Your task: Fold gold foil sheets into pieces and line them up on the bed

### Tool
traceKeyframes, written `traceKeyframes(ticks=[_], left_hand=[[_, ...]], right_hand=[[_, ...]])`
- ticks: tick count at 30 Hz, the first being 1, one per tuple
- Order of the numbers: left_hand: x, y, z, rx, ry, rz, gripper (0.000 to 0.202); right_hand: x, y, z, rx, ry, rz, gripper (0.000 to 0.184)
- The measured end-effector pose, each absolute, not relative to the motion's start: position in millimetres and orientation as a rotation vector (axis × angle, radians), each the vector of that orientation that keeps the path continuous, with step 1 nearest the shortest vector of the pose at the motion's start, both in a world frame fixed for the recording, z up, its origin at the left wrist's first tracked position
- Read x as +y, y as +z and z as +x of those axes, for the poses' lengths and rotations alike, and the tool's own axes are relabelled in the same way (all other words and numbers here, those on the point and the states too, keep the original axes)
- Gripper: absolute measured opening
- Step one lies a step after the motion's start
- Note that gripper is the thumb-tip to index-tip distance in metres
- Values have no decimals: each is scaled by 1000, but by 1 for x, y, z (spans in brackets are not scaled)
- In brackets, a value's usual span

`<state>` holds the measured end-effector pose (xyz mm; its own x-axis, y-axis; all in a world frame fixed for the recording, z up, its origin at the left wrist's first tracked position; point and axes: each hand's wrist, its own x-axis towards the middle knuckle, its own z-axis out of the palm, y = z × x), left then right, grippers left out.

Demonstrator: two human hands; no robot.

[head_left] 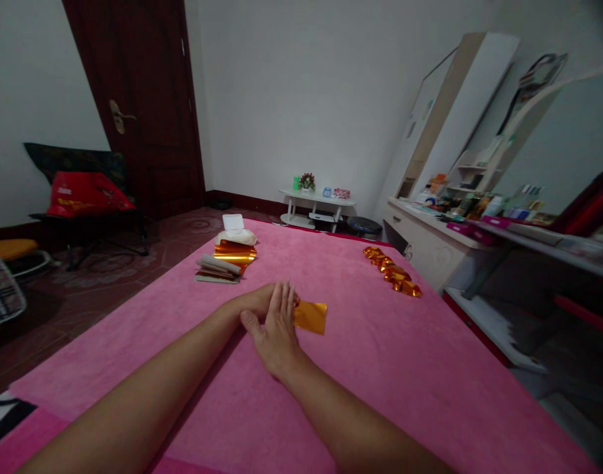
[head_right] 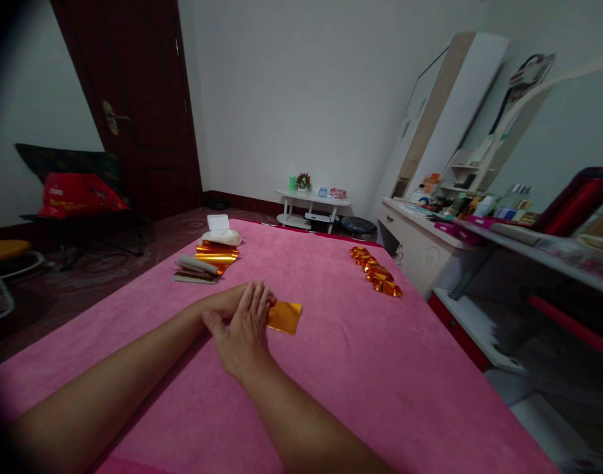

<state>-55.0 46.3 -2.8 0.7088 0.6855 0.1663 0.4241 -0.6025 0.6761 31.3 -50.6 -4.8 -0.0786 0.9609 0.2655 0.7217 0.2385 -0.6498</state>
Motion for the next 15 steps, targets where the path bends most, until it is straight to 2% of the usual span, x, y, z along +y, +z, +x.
traceKeyframes(ticks=[7, 11, 15], left_hand=[[50, 3, -55, 431, 526, 2280, 32], [53, 1, -56, 483, 536, 2270, 43], [56, -1, -59, 519, 535, 2261, 43]], right_hand=[[-62, -4, 77, -2022, 483, -1705, 99], [-74, -2, 107, -2172, 419, -1816, 100], [-83, 0, 131, -2278, 318, -1875, 94]])
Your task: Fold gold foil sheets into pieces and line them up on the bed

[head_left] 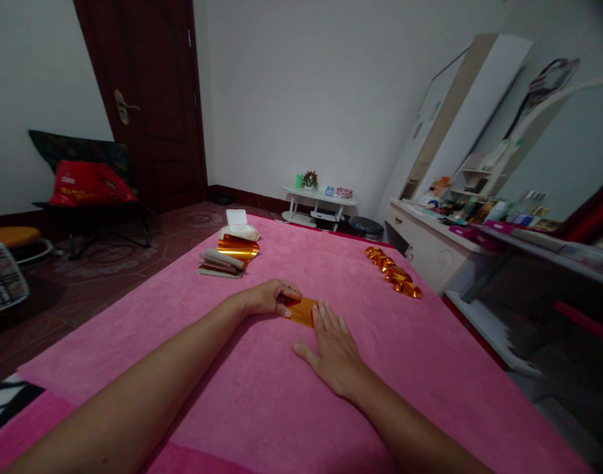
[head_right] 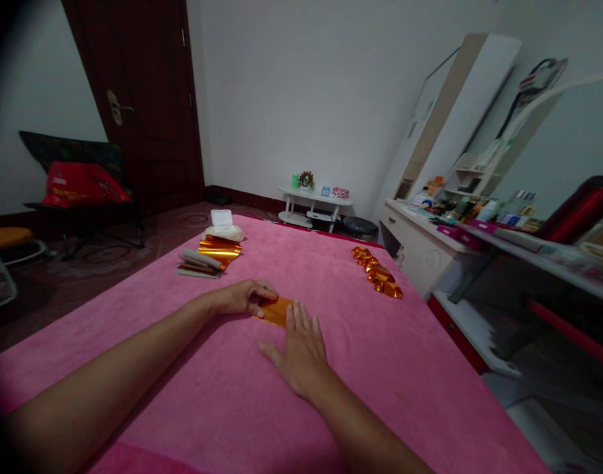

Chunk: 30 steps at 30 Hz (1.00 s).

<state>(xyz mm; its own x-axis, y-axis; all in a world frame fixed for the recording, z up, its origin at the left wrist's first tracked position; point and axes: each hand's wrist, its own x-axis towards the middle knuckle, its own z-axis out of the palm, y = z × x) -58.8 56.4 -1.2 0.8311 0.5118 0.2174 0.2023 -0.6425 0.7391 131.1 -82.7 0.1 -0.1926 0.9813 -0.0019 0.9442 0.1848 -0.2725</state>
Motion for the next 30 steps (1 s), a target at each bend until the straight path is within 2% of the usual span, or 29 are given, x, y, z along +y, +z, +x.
traceKeyframes(ticks=[5, 7, 10, 16, 21, 25, 30], left_hand=[[38, 5, -31, 828, 528, 2350, 31], [25, 6, -6, 1042, 724, 2428, 39], [13, 1, 27, 1081, 799, 2510, 46], [37, -14, 19, 1307, 413, 2608, 56], [53, -19, -15, 1556, 405, 2604, 57], [51, -22, -18, 1615, 443, 2628, 56], [51, -23, -18, 1587, 384, 2668, 56]], right_hand=[[-86, -2, 139, -2303, 213, -1892, 89], [-85, -3, 138, -2306, 179, -1874, 88], [-85, -6, 138, -2304, 144, -1832, 87], [-83, -7, 138, -2315, 142, -1854, 88], [-84, -3, 140, -2323, 183, -1893, 88], [-81, 8, 123, -2286, 189, -1970, 99], [-65, 10, 83, -2234, 204, -1782, 103]])
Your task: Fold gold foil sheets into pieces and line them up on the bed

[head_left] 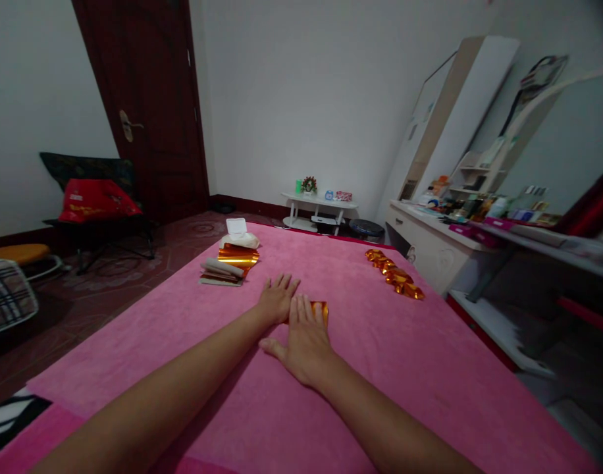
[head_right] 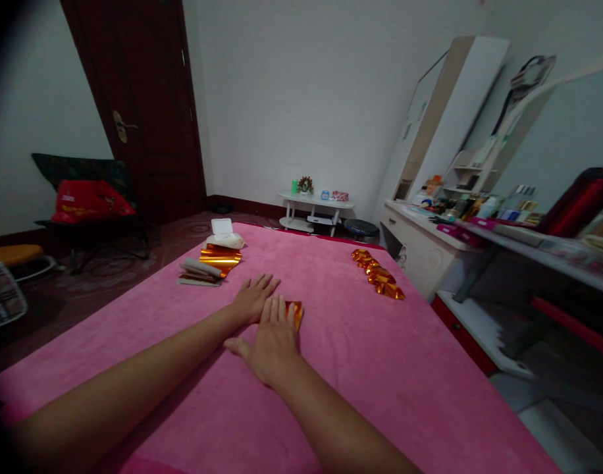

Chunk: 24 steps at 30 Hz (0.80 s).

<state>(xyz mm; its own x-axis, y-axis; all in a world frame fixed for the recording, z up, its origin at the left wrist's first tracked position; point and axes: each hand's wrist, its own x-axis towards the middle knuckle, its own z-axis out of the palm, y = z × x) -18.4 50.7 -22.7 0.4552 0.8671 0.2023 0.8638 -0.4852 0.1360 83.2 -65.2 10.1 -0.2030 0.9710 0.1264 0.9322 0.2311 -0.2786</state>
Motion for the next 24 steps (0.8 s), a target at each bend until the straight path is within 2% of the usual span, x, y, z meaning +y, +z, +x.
traceKeyframes(ticks=[4, 10, 14, 17, 19, 24], left_hand=[[52, -22, -19, 1610, 367, 2649, 53], [49, -17, -15, 1660, 403, 2649, 51], [37, 3, 14, 1755, 576, 2736, 52], [24, 11, 48, 1470, 756, 2663, 53], [20, 6, 64, 1370, 720, 2526, 54], [32, -17, 50, 1093, 603, 2562, 63]], right_hand=[[-60, 1, 90, -2214, 269, -1790, 105], [-68, -3, 141, -2247, 209, -1932, 98], [-70, -2, 146, -2262, 189, -1922, 93], [-70, -1, 144, -2248, 152, -1861, 86], [-71, -1, 143, -2251, 151, -1826, 81], [-71, -4, 144, -2244, 216, -1853, 88]])
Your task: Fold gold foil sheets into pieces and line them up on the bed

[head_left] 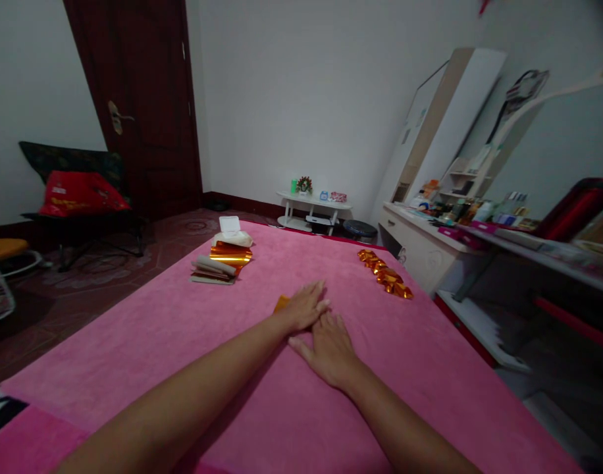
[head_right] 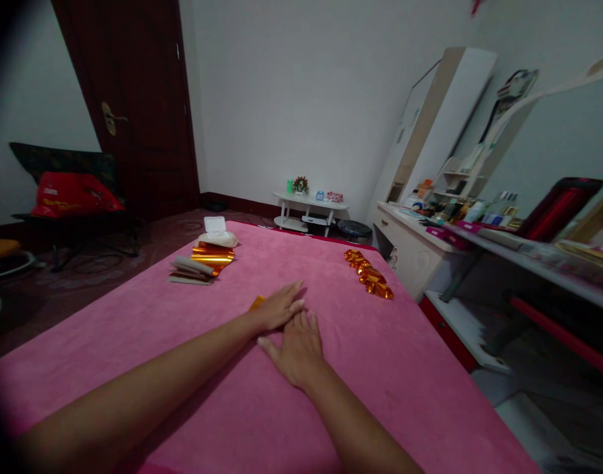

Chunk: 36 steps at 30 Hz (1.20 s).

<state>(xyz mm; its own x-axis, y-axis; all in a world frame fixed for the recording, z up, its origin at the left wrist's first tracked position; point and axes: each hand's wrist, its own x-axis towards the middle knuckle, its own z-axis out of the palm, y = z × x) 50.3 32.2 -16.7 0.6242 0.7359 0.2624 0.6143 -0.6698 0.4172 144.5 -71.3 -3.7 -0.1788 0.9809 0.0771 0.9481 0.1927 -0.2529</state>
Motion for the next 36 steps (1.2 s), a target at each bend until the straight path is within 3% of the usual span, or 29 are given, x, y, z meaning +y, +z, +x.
traceKeyframes(ticks=[11, 16, 22, 29, 36], left_hand=[[53, -30, -27, 1507, 436, 2734, 57], [50, -28, -28, 1466, 363, 2777, 55], [52, -29, -29, 1455, 513, 2754, 49], [54, -23, -36, 1251, 777, 2711, 39], [51, -15, -38, 1104, 906, 2508, 35]], right_hand=[[-68, 10, 119, -2206, 203, -1990, 102], [-57, 8, 80, -2243, 220, -1739, 96], [-40, -6, 126, -2142, 245, -1996, 89], [-19, -6, 161, -1925, 89, -1841, 55], [-7, -13, 174, -1777, 309, -1671, 37]])
